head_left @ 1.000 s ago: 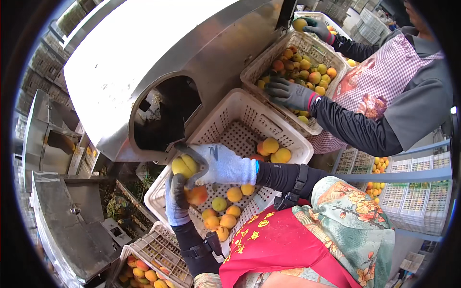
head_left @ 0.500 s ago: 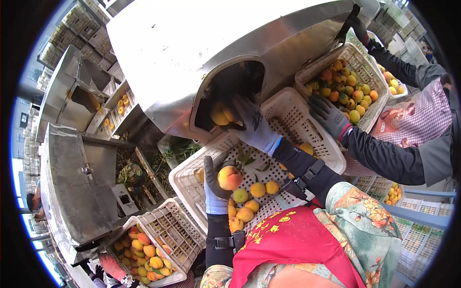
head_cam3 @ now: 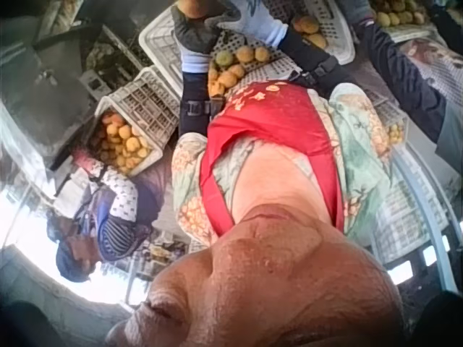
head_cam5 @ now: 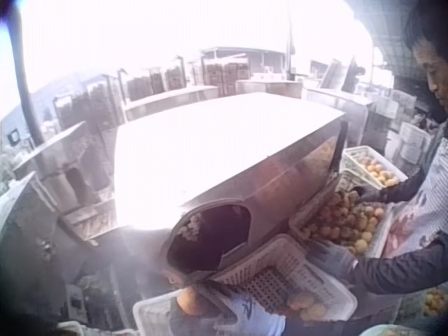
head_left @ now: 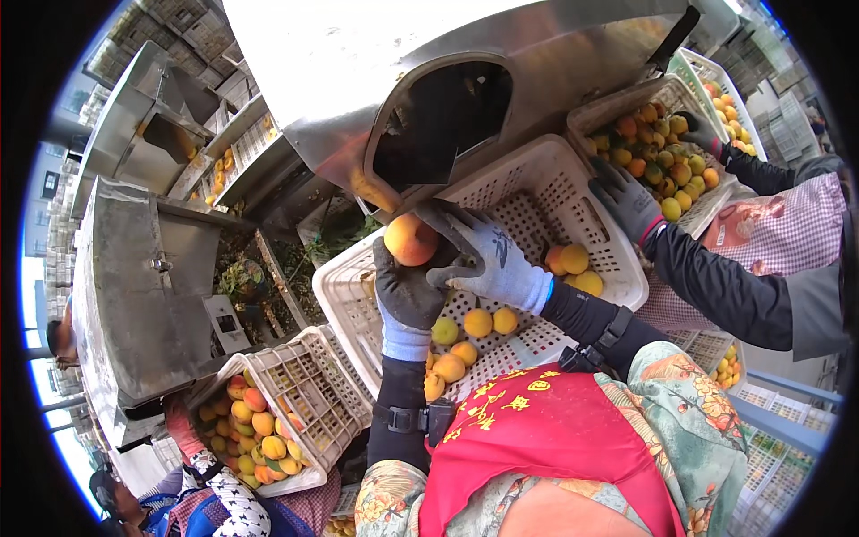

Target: Sorting peaches from plastic crates into an industrial machine for processing.

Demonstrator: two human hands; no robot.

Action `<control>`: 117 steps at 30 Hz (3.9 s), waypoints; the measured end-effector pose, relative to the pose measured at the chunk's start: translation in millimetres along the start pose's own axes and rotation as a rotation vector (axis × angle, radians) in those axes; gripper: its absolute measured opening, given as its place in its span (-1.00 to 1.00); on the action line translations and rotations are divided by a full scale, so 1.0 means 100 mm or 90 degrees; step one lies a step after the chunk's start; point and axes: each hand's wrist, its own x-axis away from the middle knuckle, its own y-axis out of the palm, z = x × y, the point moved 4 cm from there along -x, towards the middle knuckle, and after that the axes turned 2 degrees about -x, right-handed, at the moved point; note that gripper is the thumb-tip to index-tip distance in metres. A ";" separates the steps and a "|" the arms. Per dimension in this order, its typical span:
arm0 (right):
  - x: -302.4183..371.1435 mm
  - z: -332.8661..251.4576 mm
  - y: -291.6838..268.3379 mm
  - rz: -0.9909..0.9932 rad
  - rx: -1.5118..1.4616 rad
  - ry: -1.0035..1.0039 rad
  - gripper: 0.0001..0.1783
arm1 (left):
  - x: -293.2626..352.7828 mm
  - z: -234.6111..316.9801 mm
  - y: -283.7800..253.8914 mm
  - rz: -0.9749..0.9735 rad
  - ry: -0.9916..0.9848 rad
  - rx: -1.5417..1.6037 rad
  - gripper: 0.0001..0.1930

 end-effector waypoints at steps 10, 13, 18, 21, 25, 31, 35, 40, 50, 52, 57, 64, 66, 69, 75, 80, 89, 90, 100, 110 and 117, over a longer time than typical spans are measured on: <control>-0.02 0.03 0.01 0.111 0.046 0.053 0.02 | 0.07 0.07 0.27 0.223 0.140 -0.562 -0.40; -0.13 -0.04 -0.12 0.172 0.117 0.017 0.01 | 0.06 0.06 0.23 0.254 0.179 -0.520 -0.41; -0.29 0.10 -0.17 0.236 0.255 0.001 -0.02 | 0.14 0.05 -0.35 0.369 0.157 -0.620 -0.55; -0.55 0.35 -0.02 0.293 0.298 -0.021 -0.06 | 0.24 -0.02 -1.11 0.326 0.073 -0.997 -0.53; -1.11 0.46 -0.22 0.352 0.354 -0.160 -0.08 | 0.27 -0.66 -1.58 0.048 -0.279 -1.511 -0.34; -0.47 0.47 -0.46 0.060 0.145 -0.146 -0.49 | 0.39 -1.08 -2.20 -0.224 -0.544 -1.699 -0.17; 1.01 1.81 0.20 -0.513 0.376 0.321 -0.50 | 0.11 -1.22 -1.84 -0.381 -0.512 -1.647 -0.14; 1.70 2.31 0.73 -0.849 0.497 0.233 -0.38 | 0.20 -1.52 -2.23 -0.398 -0.607 -1.603 -0.15; 0.55 1.20 -0.01 -0.277 -0.031 0.182 -0.49 | 0.00 -0.59 -1.74 0.270 -0.180 -0.440 -0.30; 0.53 1.13 -0.04 -0.251 -0.043 0.121 -0.31 | -0.06 -0.48 -1.09 0.160 -0.073 -0.230 -0.32; 0.19 0.32 -0.32 -0.105 -0.078 0.063 -0.08 | 0.05 -0.24 -0.38 0.102 0.071 -0.113 -0.24; -0.01 0.05 -0.32 0.138 0.080 0.035 0.13 | 0.00 -0.14 0.04 0.060 0.146 -0.116 -0.33; -0.11 0.00 -0.32 0.198 0.110 0.015 0.12 | 0.02 -0.04 -0.04 0.086 0.184 -0.101 -0.37; -0.26 0.03 -0.29 0.237 0.214 0.027 0.13 | 0.11 0.06 -0.09 0.101 0.198 -0.133 -0.46; -0.87 0.45 -0.11 0.247 0.254 0.058 -0.02 | 0.11 -0.03 -0.19 0.129 0.122 -0.030 -0.56; -0.97 0.08 -0.30 0.371 0.192 -0.098 -0.15 | 0.05 0.04 -0.06 0.012 0.004 0.046 -0.48; -0.09 -0.04 0.07 0.016 0.013 0.022 0.07 | -0.01 -0.13 0.27 0.141 0.034 -0.107 -0.41; -0.07 -0.11 0.07 0.047 0.054 0.012 0.07 | -0.03 -0.12 0.25 0.086 0.021 -0.029 -0.46; -0.30 0.23 -0.15 0.200 0.214 0.045 -0.04 | 0.03 -0.37 -1.06 0.315 -0.026 -0.672 -0.54; -0.84 0.40 -0.48 0.333 0.177 -0.144 -0.22 | 0.53 -1.38 -2.43 -0.441 -0.590 -1.564 -0.24; 1.04 1.93 0.10 -0.539 0.395 0.270 -0.48 | 0.38 -0.96 -2.62 0.050 -0.632 -1.095 -0.54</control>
